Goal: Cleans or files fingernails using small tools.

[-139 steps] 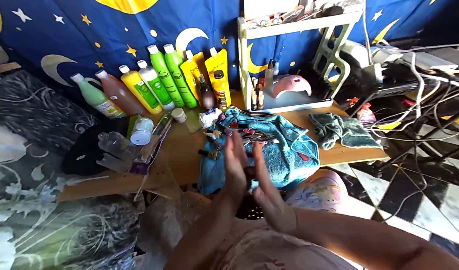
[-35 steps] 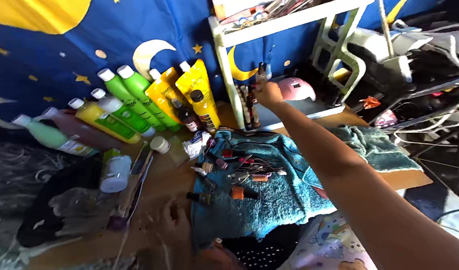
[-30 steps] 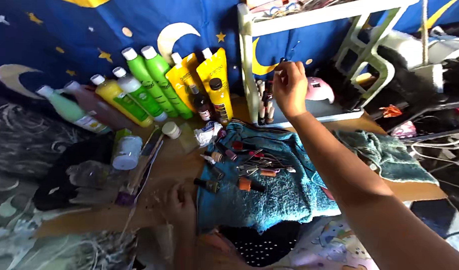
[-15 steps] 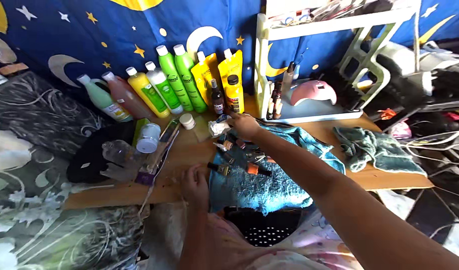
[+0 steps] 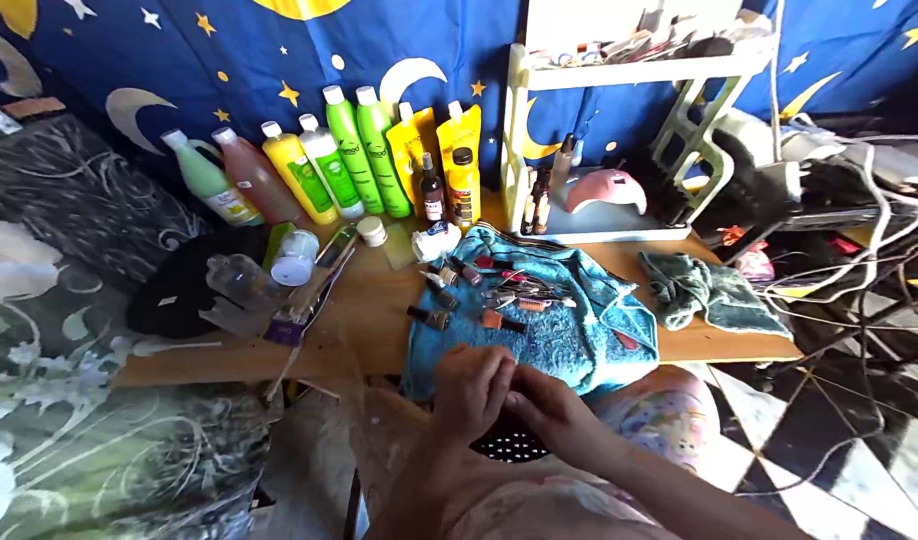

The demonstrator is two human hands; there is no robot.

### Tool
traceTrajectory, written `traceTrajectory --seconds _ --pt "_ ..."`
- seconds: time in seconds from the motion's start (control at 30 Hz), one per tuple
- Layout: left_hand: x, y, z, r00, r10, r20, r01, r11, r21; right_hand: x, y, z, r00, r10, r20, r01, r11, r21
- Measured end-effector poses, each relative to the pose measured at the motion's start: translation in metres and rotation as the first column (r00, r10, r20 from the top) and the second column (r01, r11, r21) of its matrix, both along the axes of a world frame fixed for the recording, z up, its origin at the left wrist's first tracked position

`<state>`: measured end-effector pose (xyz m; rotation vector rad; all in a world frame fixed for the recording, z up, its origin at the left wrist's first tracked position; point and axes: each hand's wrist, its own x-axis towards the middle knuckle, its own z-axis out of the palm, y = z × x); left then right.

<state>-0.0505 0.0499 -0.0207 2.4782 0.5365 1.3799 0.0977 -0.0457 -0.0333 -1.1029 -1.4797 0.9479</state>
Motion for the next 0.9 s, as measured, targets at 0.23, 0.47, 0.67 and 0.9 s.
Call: traceTrajectory --seconds 0.23,0.47,0.67,0.9 --pt "0.009 -0.025 0.034 0.679 -0.286 0.676 0.634 0.693 -0.343 0.005 -0.057 0.08 0.997 0.064 -0.046 -0.047 0.95 0.309" --pt "-0.002 -0.039 0.044 0.514 -0.201 0.834 0.796 0.473 -0.377 -0.018 -0.038 0.037 0.928 -0.087 0.361 -0.05 0.934 0.355" --pt "-0.008 -0.024 0.047 0.543 -0.107 0.833 0.73 0.55 -0.405 -0.017 -0.024 0.034 0.969 -0.163 0.184 0.014 0.783 0.622" --pt "-0.007 -0.006 0.039 0.534 -0.059 0.843 0.74 0.516 -0.432 -0.015 -0.018 0.036 0.989 -0.13 0.068 0.053 0.747 0.663"
